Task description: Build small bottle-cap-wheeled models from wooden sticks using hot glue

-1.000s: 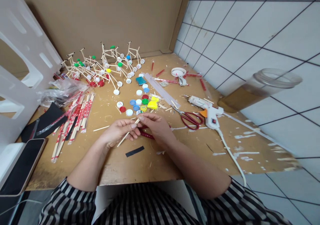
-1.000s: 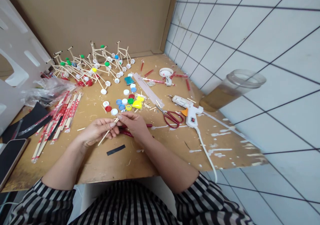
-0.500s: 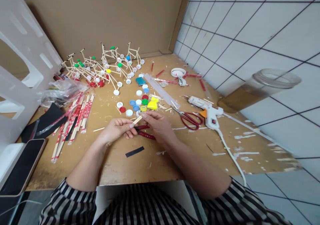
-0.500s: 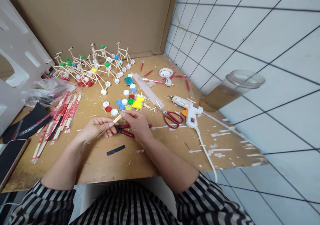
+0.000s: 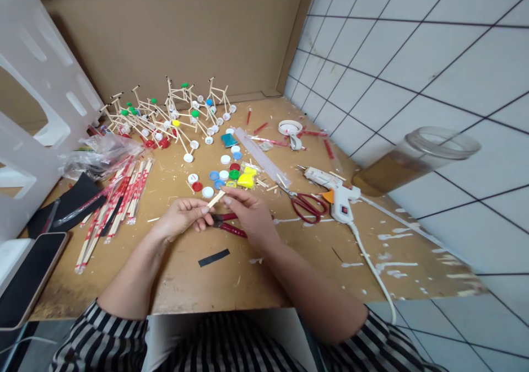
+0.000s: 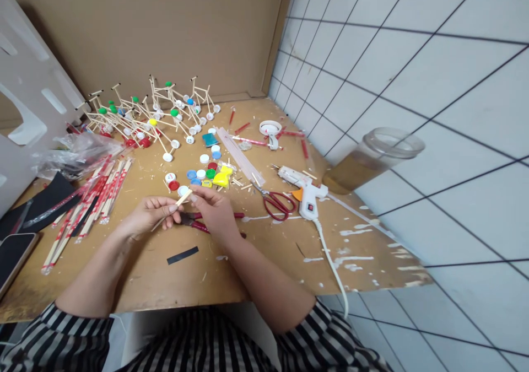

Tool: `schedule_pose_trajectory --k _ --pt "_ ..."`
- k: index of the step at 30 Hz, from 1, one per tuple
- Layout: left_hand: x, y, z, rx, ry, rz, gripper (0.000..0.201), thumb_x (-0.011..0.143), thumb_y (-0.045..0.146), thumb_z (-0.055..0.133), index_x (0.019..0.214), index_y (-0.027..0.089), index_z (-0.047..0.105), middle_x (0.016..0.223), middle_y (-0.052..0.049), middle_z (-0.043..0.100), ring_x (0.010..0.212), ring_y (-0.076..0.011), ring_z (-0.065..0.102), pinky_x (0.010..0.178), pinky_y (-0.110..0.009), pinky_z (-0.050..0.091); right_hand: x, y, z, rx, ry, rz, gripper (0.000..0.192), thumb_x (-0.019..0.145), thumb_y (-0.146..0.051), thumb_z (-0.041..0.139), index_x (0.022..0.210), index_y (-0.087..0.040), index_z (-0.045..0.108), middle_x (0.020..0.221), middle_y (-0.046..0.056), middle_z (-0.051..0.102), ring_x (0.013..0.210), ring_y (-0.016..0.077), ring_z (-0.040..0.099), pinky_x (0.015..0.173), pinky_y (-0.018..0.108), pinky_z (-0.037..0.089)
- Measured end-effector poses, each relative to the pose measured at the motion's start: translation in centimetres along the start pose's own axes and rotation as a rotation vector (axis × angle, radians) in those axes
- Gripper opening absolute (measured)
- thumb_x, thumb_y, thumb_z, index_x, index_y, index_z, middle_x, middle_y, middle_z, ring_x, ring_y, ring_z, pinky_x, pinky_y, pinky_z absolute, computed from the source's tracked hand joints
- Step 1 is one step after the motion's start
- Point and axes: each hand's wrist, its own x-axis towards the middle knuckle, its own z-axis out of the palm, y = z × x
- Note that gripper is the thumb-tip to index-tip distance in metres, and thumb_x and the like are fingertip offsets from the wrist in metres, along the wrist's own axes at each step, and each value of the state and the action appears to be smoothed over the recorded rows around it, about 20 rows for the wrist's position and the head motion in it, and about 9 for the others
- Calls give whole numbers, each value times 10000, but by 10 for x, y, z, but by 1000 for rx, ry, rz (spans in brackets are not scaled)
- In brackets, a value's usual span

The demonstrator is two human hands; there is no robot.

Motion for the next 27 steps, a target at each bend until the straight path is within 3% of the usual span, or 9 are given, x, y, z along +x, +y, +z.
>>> schedule_pose_trajectory --k 3,13,17,22,27 --pt "0 -3 0 -13 3 17 334 607 403 788 769 125 698 606 -34 677 422 -62 505 443 -194 391 -2 3 2 -62 -6 -86 221 710 -310 654 909 -253 730 912 11 718 886 187 640 862 369 499" --pt "1 -9 -1 52 -2 35 449 614 517 755 796 110 701 625 -41 677 412 -47 473 409 -179 365 -7 8 2 -233 -26 -306 275 770 -228 520 955 -201 721 805 12 692 760 149 625 731 277 513" --pt "0 -8 0 19 -3 14 477 563 531 783 794 119 718 592 -23 661 398 -42 460 400 -177 359 -6 13 2 -251 -18 -299 295 769 -215 504 968 -203 722 826 25 702 753 155 629 688 267 510" --pt "0 -9 2 13 -2 13 483 536 533 798 779 121 726 549 -8 637 382 -38 446 384 -170 343 -2 14 3 -206 24 -269 243 744 -242 535 873 -206 737 890 42 732 806 177 646 777 309 507" --pt "0 -10 4 76 -6 65 460 571 521 780 787 119 721 551 -7 632 386 -42 451 386 -174 348 2 5 -1 -88 58 -130 158 675 -328 625 721 -201 706 682 6 683 656 149 599 682 294 494"
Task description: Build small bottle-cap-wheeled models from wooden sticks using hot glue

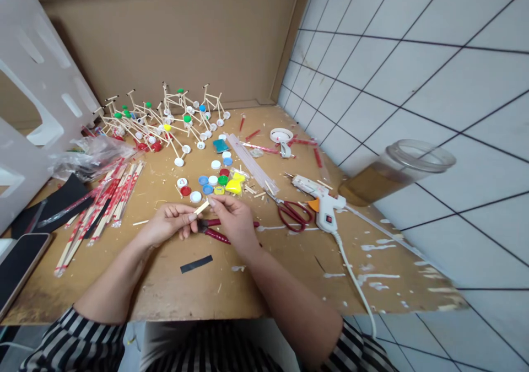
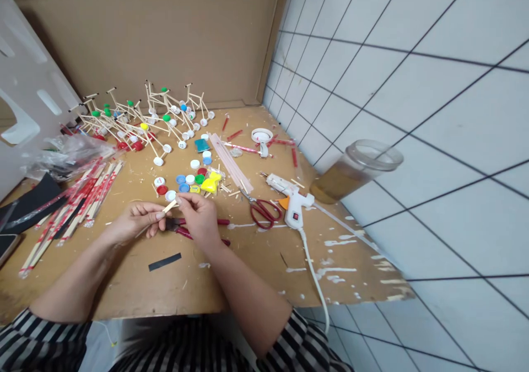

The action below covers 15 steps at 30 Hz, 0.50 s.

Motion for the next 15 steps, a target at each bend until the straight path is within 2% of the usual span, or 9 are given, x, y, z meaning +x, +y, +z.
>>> schedule_pose_trajectory --k 3,6,11,15 --pt "-1 2 1 64 -24 30 408 616 491 759 774 117 716 571 -15 639 395 -44 457 395 -179 358 2 -6 -3 58 -25 108 202 636 -387 664 682 -191 673 576 -30 608 547 109 523 589 262 457" --pt "-2 5 2 90 -34 55 371 641 467 745 750 115 707 579 -17 641 400 -44 462 400 -181 362 4 -11 -5 43 -115 171 289 628 -460 668 578 -179 622 512 -42 544 480 81 447 522 245 405" --pt "-2 8 1 92 -29 64 344 635 444 751 694 111 685 557 -12 634 392 -44 466 393 -178 357 6 -16 -9 -41 -143 90 323 611 -476 700 536 -172 621 477 -46 525 478 76 431 508 238 365" --pt "-2 11 -2 103 -38 62 326 633 426 754 652 111 669 545 -12 630 384 -43 463 390 -177 357 8 -16 -8 -13 -176 117 325 586 -479 734 557 -168 643 486 -44 541 474 70 424 493 234 344"
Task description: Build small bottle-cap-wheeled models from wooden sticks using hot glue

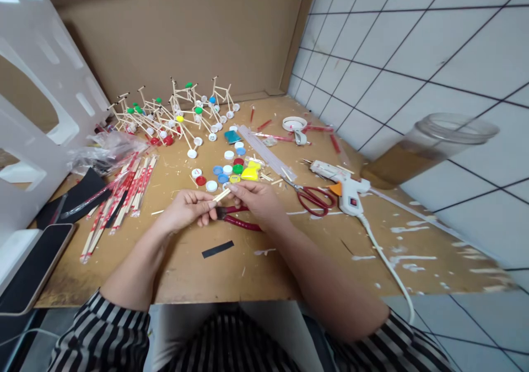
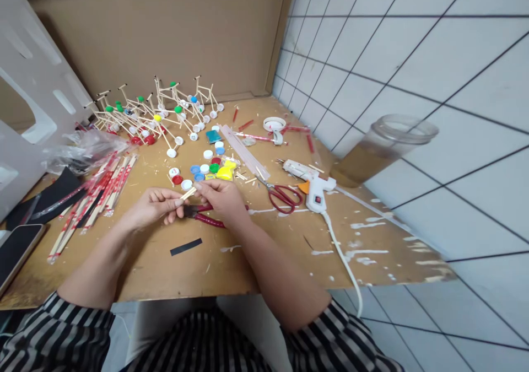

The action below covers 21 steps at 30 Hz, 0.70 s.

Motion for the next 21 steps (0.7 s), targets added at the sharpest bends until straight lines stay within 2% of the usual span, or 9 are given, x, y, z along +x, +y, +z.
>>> schedule_pose_trajectory --k 4,9,21 --pt "-1 2 -3 7 6 24 318 631 420 755 655 115 668 553 -10 634 388 -43 465 394 -178 368 1 5 2 154 -44 73 313 524 -422 796 679 -170 692 578 -35 598 500 66 447 511 237 378" --pt "-1 2 -6 16 17 46 351 609 443 763 704 116 677 573 -10 643 395 -47 470 398 -183 383 -1 6 5 279 -96 121 323 512 -329 826 771 -173 711 564 -51 596 494 61 474 531 237 394" --pt "-2 2 -1 2 55 26 343 607 398 775 802 120 723 611 -28 684 410 -55 492 417 -196 407 0 11 9 335 -30 95 282 517 -388 814 624 -166 678 535 -54 585 463 50 464 489 215 390"
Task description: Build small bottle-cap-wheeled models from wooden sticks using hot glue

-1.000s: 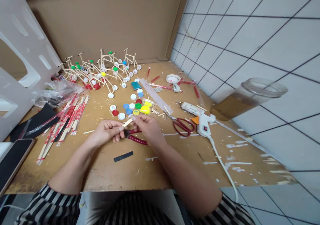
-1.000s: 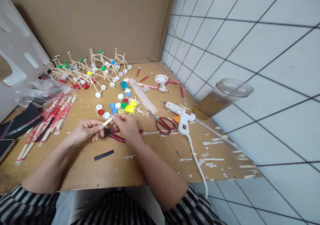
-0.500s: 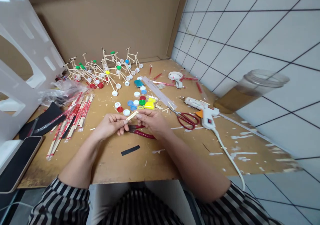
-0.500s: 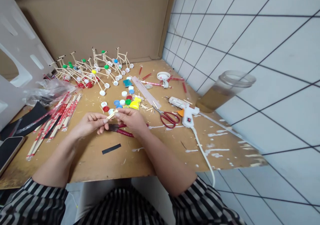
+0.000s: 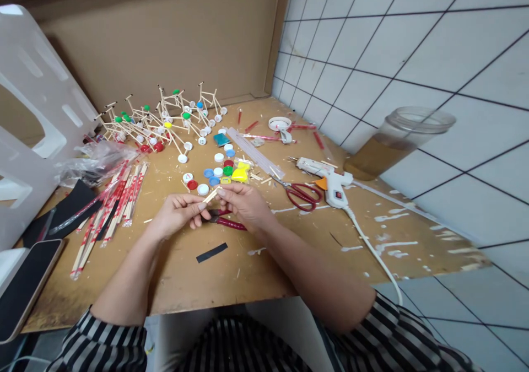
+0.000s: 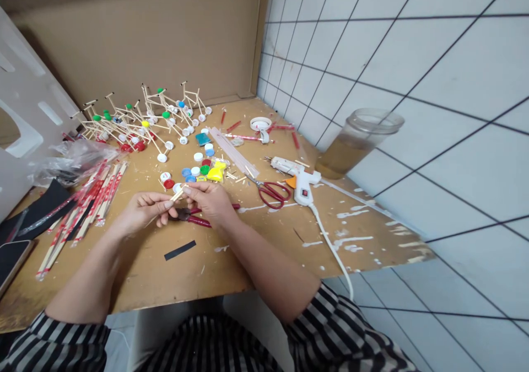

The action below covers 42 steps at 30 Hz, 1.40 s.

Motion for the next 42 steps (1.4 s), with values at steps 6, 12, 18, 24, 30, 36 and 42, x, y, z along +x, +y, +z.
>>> schedule_pose_trajectory --k 6,12,18,24,30,36,42 --pt "0 -1 -1 -19 0 -22 354 584 402 789 798 125 736 638 -38 693 408 -51 475 397 -190 379 -2 0 1 -13 7 -15 285 519 -394 815 628 -165 684 556 -52 590 481 48 473 498 211 389" --pt "0 0 0 -17 9 -27 343 567 402 788 768 130 735 598 -22 672 390 -42 440 368 -179 339 -2 0 1 -44 16 -21 283 530 -395 802 652 -162 699 544 -50 585 471 52 470 500 221 382" --pt "0 1 2 -33 35 -39 348 523 408 807 724 137 723 542 2 637 368 -33 409 345 -168 295 0 1 0 -56 14 -24 292 524 -404 800 655 -163 700 562 -47 593 465 55 464 495 234 401" --pt "2 -2 1 2 33 -20 355 534 427 796 730 139 726 546 0 630 369 -27 380 342 -169 273 -1 2 0 -49 14 -12 286 532 -405 801 630 -163 685 553 -48 589 467 55 465 498 234 406" --pt "2 -3 -2 27 23 -4 343 567 425 776 742 134 725 559 -7 634 375 -28 374 345 -169 261 -1 3 1 -9 6 29 307 518 -392 811 691 -161 706 551 -48 592 471 54 466 510 232 390" --pt "2 -3 -1 37 13 -20 336 565 425 780 724 135 719 561 -6 631 381 -32 380 352 -175 280 0 6 2 -26 11 12 303 527 -410 800 664 -162 689 527 -54 577 460 52 458 498 223 351" --pt "0 -1 -5 44 -39 -36 376 604 454 755 793 131 722 674 -51 699 445 -57 483 410 -183 363 -2 3 3 -84 48 -37 306 560 -443 775 606 -170 645 476 -64 533 445 61 454 484 225 340"
